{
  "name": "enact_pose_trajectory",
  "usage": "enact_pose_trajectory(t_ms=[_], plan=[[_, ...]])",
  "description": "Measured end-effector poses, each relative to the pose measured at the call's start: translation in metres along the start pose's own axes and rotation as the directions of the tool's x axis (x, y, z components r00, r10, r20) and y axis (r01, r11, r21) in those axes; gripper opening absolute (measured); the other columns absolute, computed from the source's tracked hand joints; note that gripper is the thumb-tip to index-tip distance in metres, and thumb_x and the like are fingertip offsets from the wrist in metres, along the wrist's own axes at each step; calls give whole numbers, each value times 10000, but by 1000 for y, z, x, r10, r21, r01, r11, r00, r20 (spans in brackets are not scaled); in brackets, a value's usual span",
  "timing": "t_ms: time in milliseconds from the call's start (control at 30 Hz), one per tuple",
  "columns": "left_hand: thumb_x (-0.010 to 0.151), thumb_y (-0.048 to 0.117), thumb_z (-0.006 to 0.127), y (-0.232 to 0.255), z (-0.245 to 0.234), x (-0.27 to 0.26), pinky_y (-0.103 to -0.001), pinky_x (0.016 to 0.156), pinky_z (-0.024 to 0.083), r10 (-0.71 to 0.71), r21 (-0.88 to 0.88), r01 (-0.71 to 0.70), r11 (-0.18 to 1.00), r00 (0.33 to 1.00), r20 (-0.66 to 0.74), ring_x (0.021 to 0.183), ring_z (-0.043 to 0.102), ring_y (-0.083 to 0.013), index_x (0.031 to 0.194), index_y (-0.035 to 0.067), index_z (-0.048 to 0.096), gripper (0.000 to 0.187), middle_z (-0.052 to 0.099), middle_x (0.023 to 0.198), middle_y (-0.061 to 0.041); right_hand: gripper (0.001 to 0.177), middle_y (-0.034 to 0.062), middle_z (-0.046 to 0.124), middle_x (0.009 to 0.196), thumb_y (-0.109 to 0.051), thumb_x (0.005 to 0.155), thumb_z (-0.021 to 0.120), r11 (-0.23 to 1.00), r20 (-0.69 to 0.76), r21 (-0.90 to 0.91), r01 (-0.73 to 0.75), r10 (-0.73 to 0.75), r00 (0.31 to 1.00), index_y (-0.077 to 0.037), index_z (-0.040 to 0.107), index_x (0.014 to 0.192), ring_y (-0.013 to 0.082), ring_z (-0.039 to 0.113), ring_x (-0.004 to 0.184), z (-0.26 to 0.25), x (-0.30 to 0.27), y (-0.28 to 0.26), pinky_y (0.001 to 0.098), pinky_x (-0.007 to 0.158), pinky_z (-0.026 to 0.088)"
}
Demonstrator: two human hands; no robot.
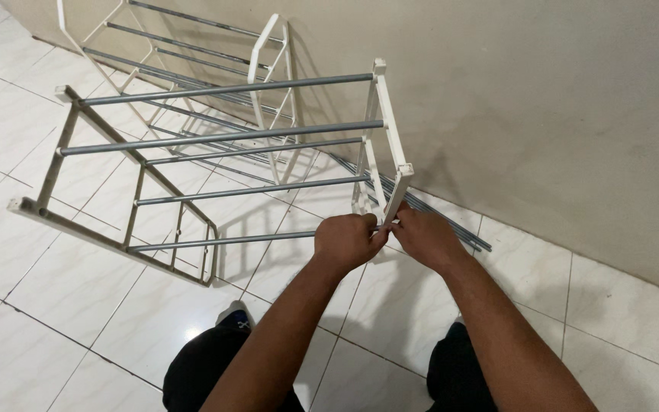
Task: The person assembles a white metal rack by inserting metal rods into white plastic side frames. They connect the two side frames with multiple horizontal rods and adjust the alignment to form a stable structure.
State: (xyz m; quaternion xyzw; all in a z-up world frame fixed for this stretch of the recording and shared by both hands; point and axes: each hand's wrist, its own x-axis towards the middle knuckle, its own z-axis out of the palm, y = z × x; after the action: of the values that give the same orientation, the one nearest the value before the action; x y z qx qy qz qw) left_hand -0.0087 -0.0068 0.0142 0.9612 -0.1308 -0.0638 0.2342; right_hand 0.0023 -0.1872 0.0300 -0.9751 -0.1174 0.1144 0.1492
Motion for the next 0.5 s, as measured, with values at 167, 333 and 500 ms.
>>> enact_pose_trajectory(t_ms=[167, 333, 500], plan=[[955, 526, 618, -4, 9, 1, -475, 603, 549, 126, 20, -124, 992, 983, -133, 691, 704, -317, 844, 112, 736, 446, 722, 767, -91, 268, 132, 751, 961, -287, 986, 601, 1000, 4, 19, 14, -14, 1000, -86, 592, 1162, 357, 725, 894, 3, 2, 6, 510, 790, 563], [890, 431, 722, -15, 13, 3, -452, 703, 543, 228, 48, -223, 974, 957, -181, 768, 699, -301, 880, 104, 738, 328, 715, 806, -102, 325, 131, 748, 1011, -225, 964, 579, 993, 45, 97, -62, 58, 997, -95, 543, 1260, 355, 721, 917, 0, 3, 10, 509, 776, 557], [857, 361, 760, -26, 12, 1, -477, 852, 483, 232, 115, -210, 971, 945, -231, 924, 663, -313, 998, 102, 722, 297, 703, 922, -114, 318, 138, 758, 1065, -277, 1021, 561, 988, 82, 56, -146, 142, 987, -80, 546, 1271, 319, 743, 974, -9, 8, 29, 473, 837, 575]])
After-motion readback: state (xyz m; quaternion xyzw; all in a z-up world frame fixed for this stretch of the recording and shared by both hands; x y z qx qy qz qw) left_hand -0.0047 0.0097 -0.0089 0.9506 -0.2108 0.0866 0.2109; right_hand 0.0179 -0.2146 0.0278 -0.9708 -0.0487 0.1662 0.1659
